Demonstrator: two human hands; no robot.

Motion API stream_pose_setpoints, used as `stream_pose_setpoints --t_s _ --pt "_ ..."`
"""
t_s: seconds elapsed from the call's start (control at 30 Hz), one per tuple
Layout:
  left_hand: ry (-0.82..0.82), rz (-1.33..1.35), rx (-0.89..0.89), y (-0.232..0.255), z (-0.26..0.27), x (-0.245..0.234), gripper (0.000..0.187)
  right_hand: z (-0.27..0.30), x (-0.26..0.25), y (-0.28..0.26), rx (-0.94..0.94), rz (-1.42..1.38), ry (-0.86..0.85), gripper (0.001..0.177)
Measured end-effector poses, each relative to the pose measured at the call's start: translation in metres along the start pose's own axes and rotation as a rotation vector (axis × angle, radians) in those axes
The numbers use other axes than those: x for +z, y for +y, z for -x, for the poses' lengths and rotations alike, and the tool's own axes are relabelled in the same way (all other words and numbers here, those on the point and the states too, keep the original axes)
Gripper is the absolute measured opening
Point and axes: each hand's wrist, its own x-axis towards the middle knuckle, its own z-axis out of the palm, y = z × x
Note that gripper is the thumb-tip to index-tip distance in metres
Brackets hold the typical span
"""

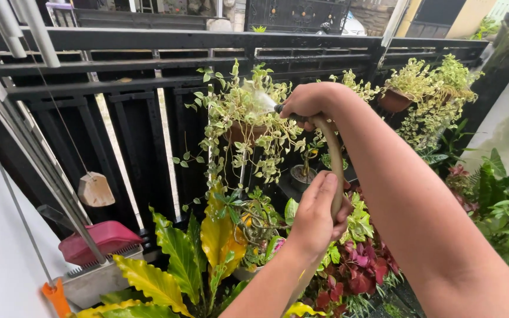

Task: Watering a variety of potted plants on shelves and the ground using a garden hose.

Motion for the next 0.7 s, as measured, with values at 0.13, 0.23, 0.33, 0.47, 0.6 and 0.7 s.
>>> stream_pose_setpoints --t_s 0.13,0.23,0.33,0.47,0.6,0.7 --pt "-0.016 -0.026 0.018 0.008 0.002 0.002 0.034 -0.002 -0.003 0.007 0.018 -0.007 -0.010 0.045" --pt "-0.002 -0.035 0.031 0.013 0.008 0.003 0.034 0.009 -0.005 0.003 0.040 -0.002 -0.016 0.041" --pt "-0.013 0.036 -0.094 0.026 0.013 0.008 0.028 0.040 -0.006 -0.013 0.158 0.100 -0.037 0.032" --pt "0.019 0.072 -0.097 0.033 0.013 0.010 0.031 0.025 -0.009 -0.011 0.120 0.019 -0.002 0.040" --pt "-0.012 0.116 -0.072 0.043 0.014 0.016 0.029 0.031 -0.010 -0.018 0.088 0.024 -0.042 0.042" --pt "-0.032 0.168 -0.085 0.039 0.011 0.019 0.030 0.037 -0.009 -0.025 0.101 0.061 -0.058 0.042"
